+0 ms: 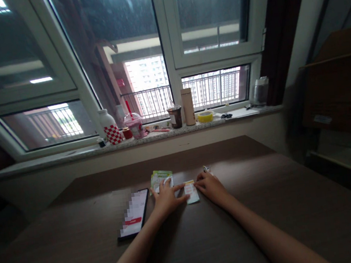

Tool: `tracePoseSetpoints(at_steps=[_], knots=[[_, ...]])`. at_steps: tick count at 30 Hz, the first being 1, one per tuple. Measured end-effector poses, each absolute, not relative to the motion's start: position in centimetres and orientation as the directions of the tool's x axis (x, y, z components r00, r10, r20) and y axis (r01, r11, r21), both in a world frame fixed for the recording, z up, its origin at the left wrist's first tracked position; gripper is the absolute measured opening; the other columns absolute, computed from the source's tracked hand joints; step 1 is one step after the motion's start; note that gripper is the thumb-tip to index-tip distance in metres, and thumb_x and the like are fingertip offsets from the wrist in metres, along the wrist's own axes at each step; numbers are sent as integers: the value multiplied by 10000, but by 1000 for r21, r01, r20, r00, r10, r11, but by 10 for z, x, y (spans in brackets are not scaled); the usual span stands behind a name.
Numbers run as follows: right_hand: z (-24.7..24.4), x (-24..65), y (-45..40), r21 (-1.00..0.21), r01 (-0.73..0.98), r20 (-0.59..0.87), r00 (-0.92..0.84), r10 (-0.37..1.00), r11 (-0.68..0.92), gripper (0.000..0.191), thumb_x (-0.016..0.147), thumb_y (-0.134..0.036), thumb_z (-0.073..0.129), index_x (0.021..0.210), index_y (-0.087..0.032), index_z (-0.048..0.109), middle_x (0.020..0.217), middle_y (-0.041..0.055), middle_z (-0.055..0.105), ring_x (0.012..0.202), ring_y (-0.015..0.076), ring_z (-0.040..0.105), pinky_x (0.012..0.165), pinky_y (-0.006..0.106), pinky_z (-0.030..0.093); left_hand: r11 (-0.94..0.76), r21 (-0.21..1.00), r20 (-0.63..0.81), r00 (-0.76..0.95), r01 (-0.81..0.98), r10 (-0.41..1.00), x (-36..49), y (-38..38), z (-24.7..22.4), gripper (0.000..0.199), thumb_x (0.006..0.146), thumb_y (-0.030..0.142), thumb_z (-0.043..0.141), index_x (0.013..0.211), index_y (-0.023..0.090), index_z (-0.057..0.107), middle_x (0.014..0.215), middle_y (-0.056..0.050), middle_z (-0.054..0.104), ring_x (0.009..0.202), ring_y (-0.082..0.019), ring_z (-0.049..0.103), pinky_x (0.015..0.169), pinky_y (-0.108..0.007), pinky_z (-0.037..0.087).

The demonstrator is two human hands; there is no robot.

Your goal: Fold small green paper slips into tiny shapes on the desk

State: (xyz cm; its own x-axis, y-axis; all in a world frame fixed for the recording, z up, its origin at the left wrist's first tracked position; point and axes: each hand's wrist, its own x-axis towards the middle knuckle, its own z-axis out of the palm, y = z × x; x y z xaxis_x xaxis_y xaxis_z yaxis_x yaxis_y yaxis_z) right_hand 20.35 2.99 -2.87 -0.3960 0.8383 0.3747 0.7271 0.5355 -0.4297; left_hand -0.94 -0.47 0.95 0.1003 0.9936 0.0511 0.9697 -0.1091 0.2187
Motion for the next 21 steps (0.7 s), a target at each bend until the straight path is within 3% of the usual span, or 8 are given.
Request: tracePoseSetpoints(at_steps=[14, 21], knots=[[-25, 190, 22, -276, 878, 334, -295, 895, 392, 298, 943, -320, 491, 1157, -279, 694, 1101, 100, 589, 1065, 254, 528, 894, 377, 428, -115, 197, 58, 106, 974, 993, -9, -4, 8, 594, 725, 740, 558, 1259, 483, 580, 1546, -62, 351, 1450, -405, 171, 1048, -769, 2], [-23, 187, 19, -271, 889, 345, -267, 900, 368, 316, 943, -319, 485, 1192, -254, 668, 1118, 108, 581, 1101, 269, 514, 918, 393, 422, -126, 210, 79, 112, 969, 991, -10, -3, 5, 568, 717, 734, 576, 1235, 503, 590, 1533, -68, 374, 1448, -397, 183, 1034, -781, 1]])
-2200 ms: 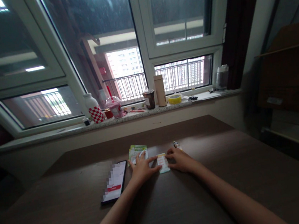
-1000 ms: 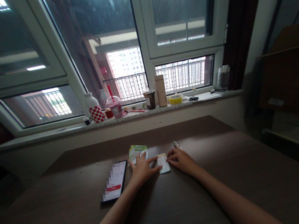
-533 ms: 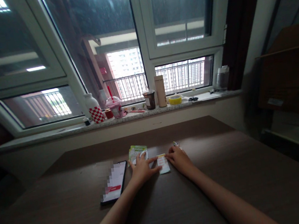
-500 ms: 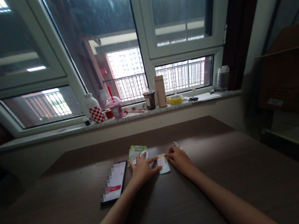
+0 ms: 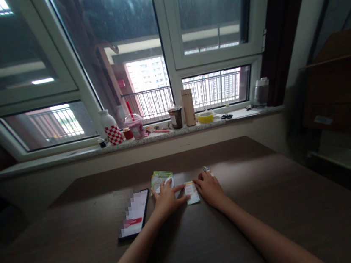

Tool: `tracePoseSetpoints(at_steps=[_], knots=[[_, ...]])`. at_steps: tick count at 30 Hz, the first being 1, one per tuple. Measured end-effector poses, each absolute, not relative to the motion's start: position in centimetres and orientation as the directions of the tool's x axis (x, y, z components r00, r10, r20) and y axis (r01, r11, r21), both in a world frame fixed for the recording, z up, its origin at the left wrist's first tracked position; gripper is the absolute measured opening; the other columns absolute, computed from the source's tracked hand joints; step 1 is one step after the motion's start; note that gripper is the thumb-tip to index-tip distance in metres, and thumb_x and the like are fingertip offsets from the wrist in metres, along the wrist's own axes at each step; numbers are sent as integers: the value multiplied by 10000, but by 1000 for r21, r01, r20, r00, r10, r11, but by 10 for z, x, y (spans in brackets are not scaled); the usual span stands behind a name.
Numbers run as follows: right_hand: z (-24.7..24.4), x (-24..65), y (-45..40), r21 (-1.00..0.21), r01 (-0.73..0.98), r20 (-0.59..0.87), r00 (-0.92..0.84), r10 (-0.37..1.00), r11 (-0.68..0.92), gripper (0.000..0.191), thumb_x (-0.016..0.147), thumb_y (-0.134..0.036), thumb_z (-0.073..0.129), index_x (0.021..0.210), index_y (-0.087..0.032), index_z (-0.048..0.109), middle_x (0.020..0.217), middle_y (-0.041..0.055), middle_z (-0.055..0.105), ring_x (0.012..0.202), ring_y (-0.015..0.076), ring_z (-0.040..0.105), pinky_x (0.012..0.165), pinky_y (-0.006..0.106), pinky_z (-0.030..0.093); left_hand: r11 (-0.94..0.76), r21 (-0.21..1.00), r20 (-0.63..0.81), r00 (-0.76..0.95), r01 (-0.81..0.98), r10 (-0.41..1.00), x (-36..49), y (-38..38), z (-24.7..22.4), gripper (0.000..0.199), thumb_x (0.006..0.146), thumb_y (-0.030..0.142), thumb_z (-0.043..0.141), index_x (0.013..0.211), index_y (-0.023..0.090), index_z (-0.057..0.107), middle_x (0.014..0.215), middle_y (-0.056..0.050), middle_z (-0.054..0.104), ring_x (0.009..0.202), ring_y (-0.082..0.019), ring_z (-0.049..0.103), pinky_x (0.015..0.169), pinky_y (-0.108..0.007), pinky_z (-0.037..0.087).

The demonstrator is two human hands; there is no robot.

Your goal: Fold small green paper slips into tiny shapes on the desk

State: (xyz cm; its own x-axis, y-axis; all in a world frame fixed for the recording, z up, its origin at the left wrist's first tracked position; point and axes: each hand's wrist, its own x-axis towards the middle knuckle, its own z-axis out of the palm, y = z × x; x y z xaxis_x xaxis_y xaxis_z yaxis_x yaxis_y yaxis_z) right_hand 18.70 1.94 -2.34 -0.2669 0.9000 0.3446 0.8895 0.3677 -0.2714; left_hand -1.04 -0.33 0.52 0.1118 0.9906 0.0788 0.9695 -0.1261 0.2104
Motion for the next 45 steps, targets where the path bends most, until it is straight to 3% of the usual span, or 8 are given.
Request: tracePoseSetpoints(at_steps=[7, 14, 25, 33, 39, 45], knots=[[-31, 194, 25, -376, 811, 400, -294, 868, 448, 255, 926, -300, 523, 1087, -235, 709, 1062, 86, 600, 1037, 225, 538, 938, 365, 421, -131, 219, 80, 116, 967, 990, -11, -3, 5, 555, 735, 739, 539, 1234, 502, 592, 1531, -53, 382, 1447, -408, 183, 1033, -786, 14], [-27, 192, 27, -435, 806, 356, -256, 899, 402, 192, 873, -303, 607, 989, -248, 750, 1049, 76, 604, 1027, 224, 543, 928, 364, 419, -119, 208, 68, 107, 971, 992, -11, -3, 6, 569, 727, 746, 534, 1239, 503, 588, 1538, -46, 370, 1448, -410, 179, 1041, -778, 18], [-20, 204, 29, -478, 735, 275, -394, 877, 481, 309, 818, -316, 670, 1108, -226, 727, 1103, 106, 601, 1036, 223, 547, 966, 360, 433, -99, 202, 37, 93, 974, 995, -8, -8, 12, 595, 739, 736, 538, 1273, 476, 571, 1560, -68, 324, 1461, -396, 139, 1061, -752, -5], [-12, 212, 22, -490, 692, 211, -495, 843, 529, 455, 770, -340, 707, 1200, -194, 677, 1230, 130, 567, 1147, 251, 514, 1054, 396, 377, -115, 214, 44, 108, 970, 993, -9, -8, 11, 578, 741, 732, 542, 1264, 487, 574, 1558, -72, 324, 1461, -400, 136, 1047, -765, -16], [-9, 216, 19, -521, 686, 146, -515, 844, 508, 594, 701, -365, 758, 1259, -203, 636, 1323, 134, 515, 1236, 279, 461, 1104, 427, 326, -119, 220, 70, 106, 968, 992, -10, -6, 8, 575, 740, 730, 537, 1249, 470, 597, 1544, -60, 355, 1452, -419, 150, 1045, -769, -25], [-12, 219, 17, -551, 659, 154, -523, 838, 512, 605, 711, -377, 752, 1279, -214, 619, 1343, 132, 507, 1259, 282, 450, 1109, 428, 324, -119, 213, 69, 106, 970, 992, -10, -6, 8, 574, 731, 730, 555, 1247, 483, 592, 1550, -60, 345, 1452, -412, 159, 1040, -773, -28]])
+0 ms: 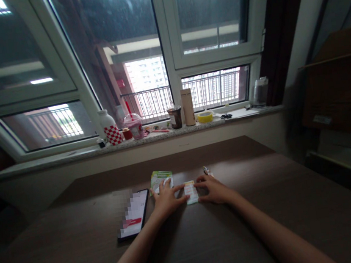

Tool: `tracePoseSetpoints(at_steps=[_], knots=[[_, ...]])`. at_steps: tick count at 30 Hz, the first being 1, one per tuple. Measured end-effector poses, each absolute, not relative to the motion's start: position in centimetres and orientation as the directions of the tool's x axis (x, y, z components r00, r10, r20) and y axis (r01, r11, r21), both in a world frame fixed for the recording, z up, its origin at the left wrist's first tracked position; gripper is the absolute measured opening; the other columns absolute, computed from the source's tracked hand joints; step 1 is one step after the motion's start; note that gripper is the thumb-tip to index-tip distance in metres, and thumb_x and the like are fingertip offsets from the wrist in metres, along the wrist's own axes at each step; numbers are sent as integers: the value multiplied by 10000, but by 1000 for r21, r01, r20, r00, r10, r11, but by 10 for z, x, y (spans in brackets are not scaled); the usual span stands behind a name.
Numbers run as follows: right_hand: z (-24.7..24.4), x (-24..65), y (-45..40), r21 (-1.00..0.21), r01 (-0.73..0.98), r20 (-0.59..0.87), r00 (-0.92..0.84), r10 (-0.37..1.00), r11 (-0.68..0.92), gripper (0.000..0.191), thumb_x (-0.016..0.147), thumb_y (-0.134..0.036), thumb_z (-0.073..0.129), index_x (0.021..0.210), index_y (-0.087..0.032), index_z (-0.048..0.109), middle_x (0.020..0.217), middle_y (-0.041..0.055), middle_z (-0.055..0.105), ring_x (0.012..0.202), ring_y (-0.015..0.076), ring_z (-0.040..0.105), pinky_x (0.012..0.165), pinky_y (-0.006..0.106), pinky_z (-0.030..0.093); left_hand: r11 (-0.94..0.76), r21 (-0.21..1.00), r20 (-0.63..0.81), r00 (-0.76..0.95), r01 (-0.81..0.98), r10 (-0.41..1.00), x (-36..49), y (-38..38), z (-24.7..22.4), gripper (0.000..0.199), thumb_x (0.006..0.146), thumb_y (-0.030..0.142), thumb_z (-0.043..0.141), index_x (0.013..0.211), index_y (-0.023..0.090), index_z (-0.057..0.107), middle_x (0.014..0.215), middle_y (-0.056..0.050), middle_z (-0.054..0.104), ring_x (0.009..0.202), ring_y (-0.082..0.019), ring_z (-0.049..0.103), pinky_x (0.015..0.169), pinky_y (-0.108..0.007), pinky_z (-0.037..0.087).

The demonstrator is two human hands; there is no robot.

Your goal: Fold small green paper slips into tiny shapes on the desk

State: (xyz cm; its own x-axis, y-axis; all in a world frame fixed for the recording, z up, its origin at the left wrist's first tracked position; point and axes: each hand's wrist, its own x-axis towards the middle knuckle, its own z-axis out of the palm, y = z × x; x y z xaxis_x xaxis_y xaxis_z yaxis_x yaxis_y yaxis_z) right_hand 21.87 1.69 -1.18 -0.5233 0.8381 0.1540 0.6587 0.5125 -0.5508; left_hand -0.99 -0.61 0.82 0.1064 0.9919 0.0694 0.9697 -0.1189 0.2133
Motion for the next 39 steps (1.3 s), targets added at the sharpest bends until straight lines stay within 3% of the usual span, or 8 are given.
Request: tracePoseSetpoints(at_steps=[7, 12, 16, 27, 39], knots=[[-19, 218, 18, -593, 625, 228, -475, 850, 508, 501, 714, -394, 759, 1179, -222, 682, 1313, 117, 550, 1241, 284, 476, 1096, 436, 339, -118, 207, 50, 110, 971, 993, -9, -9, 12, 584, 751, 719, 545, 1275, 464, 577, 1562, -45, 326, 1454, -420, 137, 1062, -754, -16], [-20, 216, 19, -631, 583, 298, -426, 854, 511, 226, 830, -371, 648, 968, -231, 760, 1149, 81, 646, 1126, 232, 554, 1050, 403, 385, -116, 196, 58, 107, 974, 993, -9, -8, 10, 574, 747, 717, 554, 1264, 469, 584, 1560, -51, 328, 1451, -427, 140, 1049, -765, -35], [-18, 217, 18, -600, 593, 312, -444, 840, 536, 190, 843, -371, 638, 851, -245, 780, 1107, 64, 656, 1077, 216, 574, 1005, 386, 414, -133, 200, 76, 120, 971, 990, -9, -7, 9, 541, 747, 715, 553, 1239, 493, 594, 1548, -62, 350, 1449, -421, 156, 1029, -784, -22], [-25, 210, 27, -463, 687, 334, -450, 828, 560, 240, 911, -322, 551, 1006, -264, 764, 1112, 80, 649, 1032, 211, 574, 962, 367, 433, -125, 184, 58, 116, 975, 992, -9, -7, 11, 568, 736, 724, 549, 1247, 482, 594, 1551, -57, 347, 1448, -434, 146, 1041, -777, 3], [-16, 190, 19, -261, 872, 290, -337, 896, 413, 312, 939, -307, 477, 1181, -286, 672, 1160, 87, 601, 1112, 264, 519, 899, 391, 443, -143, 181, 77, 131, 973, 988, -10, -6, 7, 535, 748, 716, 549, 1236, 502, 593, 1544, -40, 361, 1444, -426, 170, 1039, -783, 30]])
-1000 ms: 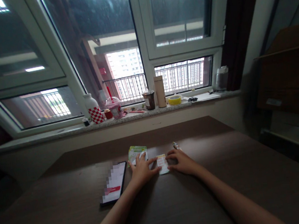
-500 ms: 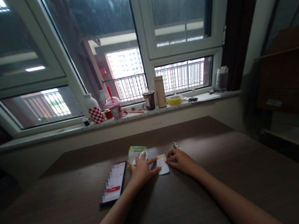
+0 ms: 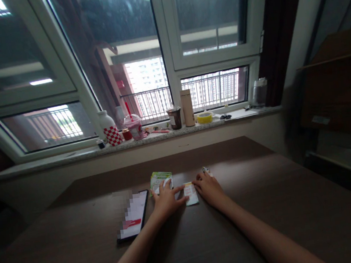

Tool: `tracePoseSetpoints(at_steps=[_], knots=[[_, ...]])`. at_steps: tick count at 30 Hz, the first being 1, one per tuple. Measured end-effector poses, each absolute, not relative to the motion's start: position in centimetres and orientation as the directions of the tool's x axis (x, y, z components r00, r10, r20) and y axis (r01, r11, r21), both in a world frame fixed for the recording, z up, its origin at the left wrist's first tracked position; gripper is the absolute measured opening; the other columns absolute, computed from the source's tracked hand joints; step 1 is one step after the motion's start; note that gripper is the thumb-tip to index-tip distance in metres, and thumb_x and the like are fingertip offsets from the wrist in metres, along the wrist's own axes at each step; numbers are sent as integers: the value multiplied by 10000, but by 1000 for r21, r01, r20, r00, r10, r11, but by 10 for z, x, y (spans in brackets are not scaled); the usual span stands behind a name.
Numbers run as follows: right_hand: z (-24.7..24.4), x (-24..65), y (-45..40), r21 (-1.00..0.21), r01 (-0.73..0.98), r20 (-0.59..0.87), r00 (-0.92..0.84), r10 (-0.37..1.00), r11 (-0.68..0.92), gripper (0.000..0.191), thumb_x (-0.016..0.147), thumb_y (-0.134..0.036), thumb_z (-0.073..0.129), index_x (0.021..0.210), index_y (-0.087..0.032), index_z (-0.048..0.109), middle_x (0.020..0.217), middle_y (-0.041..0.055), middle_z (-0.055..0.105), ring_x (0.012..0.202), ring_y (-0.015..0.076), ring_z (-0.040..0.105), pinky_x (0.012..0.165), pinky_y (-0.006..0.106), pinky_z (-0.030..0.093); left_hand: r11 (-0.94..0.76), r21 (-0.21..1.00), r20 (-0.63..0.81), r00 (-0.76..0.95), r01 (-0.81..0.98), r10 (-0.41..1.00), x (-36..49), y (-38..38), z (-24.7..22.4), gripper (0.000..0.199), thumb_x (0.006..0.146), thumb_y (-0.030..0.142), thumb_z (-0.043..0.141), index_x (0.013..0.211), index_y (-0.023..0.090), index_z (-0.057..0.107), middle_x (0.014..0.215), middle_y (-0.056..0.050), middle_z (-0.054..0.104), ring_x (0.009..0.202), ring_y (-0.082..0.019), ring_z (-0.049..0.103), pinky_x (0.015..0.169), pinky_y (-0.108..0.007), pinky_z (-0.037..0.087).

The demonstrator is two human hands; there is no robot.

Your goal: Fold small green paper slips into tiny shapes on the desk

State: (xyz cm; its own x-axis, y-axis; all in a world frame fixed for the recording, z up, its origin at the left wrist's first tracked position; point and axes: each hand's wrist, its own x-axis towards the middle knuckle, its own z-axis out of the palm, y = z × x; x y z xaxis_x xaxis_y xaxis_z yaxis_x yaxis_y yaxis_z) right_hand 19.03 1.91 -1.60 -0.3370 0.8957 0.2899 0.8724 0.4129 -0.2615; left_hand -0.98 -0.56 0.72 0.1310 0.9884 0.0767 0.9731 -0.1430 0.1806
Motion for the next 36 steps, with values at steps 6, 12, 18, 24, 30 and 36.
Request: tracePoseSetpoints(at_steps=[6, 12, 18, 24, 30, 36], knots=[[-17, 186, 16, -239, 893, 290, -309, 906, 381, 335, 942, -295, 466, 1227, -258, 638, 1202, 102, 588, 1156, 276, 501, 943, 412, 419, -144, 185, 69, 133, 972, 989, -10, -6, 8, 545, 750, 711, 556, 1248, 492, 585, 1548, -60, 353, 1455, -399, 157, 1041, -778, 27], [-26, 189, 18, -301, 869, 345, -285, 894, 393, 317, 931, -281, 494, 1210, -236, 636, 1178, 92, 599, 1147, 251, 517, 959, 382, 415, -148, 160, 89, 135, 976, 987, -11, -5, 4, 554, 754, 726, 535, 1256, 496, 577, 1548, -37, 356, 1444, -417, 176, 1035, -786, 34], [-27, 192, 20, -319, 837, 392, -311, 866, 445, 243, 912, -323, 535, 1078, -252, 698, 1109, 82, 605, 1106, 241, 535, 976, 397, 410, -152, 180, 101, 135, 972, 986, -11, -5, 2, 519, 757, 712, 546, 1233, 508, 589, 1540, -49, 370, 1447, -403, 185, 1027, -791, 35], [-25, 193, 27, -404, 816, 334, -291, 897, 415, 234, 868, -319, 595, 1054, -260, 724, 1111, 84, 604, 1100, 248, 533, 965, 407, 421, -150, 186, 101, 133, 971, 986, -11, -5, 3, 546, 753, 710, 554, 1245, 475, 596, 1541, -63, 368, 1444, -417, 182, 1033, -784, 23], [-26, 201, 31, -439, 765, 297, -372, 880, 471, 307, 826, -317, 648, 1120, -254, 715, 1149, 104, 592, 1109, 252, 520, 1006, 420, 401, -155, 201, 111, 134, 967, 985, -12, -6, 3, 535, 753, 705, 555, 1236, 481, 600, 1535, -76, 375, 1448, -413, 178, 1029, -786, 13], [-22, 207, 28, -471, 724, 244, -442, 863, 504, 403, 791, -343, 681, 1182, -246, 687, 1189, 115, 569, 1128, 258, 513, 1035, 418, 382, -149, 202, 98, 131, 968, 986, -12, -5, 4, 546, 751, 710, 553, 1243, 479, 595, 1540, -81, 363, 1452, -403, 175, 1039, -775, 8]])
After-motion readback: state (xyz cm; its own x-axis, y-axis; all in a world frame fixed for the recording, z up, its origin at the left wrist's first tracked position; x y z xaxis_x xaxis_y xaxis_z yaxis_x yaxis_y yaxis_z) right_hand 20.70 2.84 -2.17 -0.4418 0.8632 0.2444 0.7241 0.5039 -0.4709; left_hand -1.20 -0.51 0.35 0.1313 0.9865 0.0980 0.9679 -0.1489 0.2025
